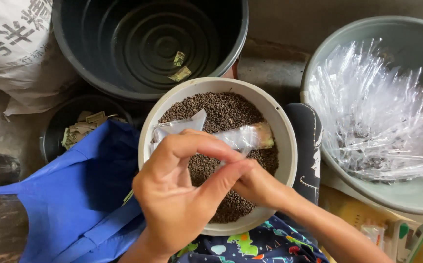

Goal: Filling small plastic bags with brown pellets from a large bowl by hand.

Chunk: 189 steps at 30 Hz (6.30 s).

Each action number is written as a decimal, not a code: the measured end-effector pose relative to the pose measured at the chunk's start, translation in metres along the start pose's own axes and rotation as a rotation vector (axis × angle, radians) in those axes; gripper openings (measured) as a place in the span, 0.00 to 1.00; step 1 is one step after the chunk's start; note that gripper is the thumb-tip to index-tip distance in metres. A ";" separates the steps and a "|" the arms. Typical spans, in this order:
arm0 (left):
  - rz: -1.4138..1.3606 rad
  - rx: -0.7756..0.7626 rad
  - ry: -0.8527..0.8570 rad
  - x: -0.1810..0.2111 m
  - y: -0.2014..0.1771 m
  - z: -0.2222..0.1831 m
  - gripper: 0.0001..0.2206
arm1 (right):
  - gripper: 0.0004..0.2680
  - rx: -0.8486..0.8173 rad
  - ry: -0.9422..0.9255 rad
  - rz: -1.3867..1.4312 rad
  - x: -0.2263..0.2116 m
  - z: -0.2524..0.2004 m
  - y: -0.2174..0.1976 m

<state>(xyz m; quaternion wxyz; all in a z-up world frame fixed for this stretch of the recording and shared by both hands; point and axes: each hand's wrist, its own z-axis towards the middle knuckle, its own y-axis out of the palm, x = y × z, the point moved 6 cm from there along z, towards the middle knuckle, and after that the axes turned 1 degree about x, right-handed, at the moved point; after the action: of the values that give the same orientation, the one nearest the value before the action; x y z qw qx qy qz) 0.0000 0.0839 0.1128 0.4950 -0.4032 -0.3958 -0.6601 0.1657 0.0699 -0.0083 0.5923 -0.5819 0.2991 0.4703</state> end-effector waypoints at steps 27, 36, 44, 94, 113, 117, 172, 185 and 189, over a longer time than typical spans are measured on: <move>0.447 -0.087 -0.119 -0.111 0.001 -0.008 0.07 | 0.19 -0.063 -0.195 -0.102 -0.017 -0.037 -0.011; 0.624 -0.254 0.281 -0.097 0.048 -0.037 0.14 | 0.03 0.344 0.430 0.547 0.060 -0.026 0.003; 0.567 -0.208 0.114 -0.105 0.022 -0.038 0.11 | 0.02 0.109 0.330 0.592 0.065 -0.038 0.012; 0.376 -0.234 0.068 -0.062 0.019 0.006 0.02 | 0.22 0.063 0.118 0.629 0.026 -0.001 -0.007; 0.067 -0.090 -0.323 -0.091 -0.007 -0.054 0.11 | 0.10 0.074 0.547 0.660 0.024 0.003 -0.021; 0.074 -0.099 -0.341 -0.097 0.009 -0.053 0.19 | 0.06 -0.123 -0.061 0.171 -0.044 0.019 -0.045; 0.197 -0.244 -0.245 -0.137 -0.004 -0.052 0.09 | 0.06 -0.233 0.383 0.911 0.035 -0.046 0.020; 0.140 0.184 -0.246 -0.123 -0.067 -0.013 0.03 | 0.02 -0.014 0.075 0.196 0.011 -0.047 0.018; 0.448 0.168 -0.113 -0.110 -0.075 0.006 0.06 | 0.06 -0.052 0.050 0.004 0.021 -0.049 -0.010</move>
<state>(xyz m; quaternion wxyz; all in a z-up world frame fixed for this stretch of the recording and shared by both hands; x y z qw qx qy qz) -0.0517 0.1414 0.0042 0.6381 -0.4747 -0.3768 -0.4749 0.1927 0.0278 -0.0301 0.5683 -0.6080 0.3028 0.4644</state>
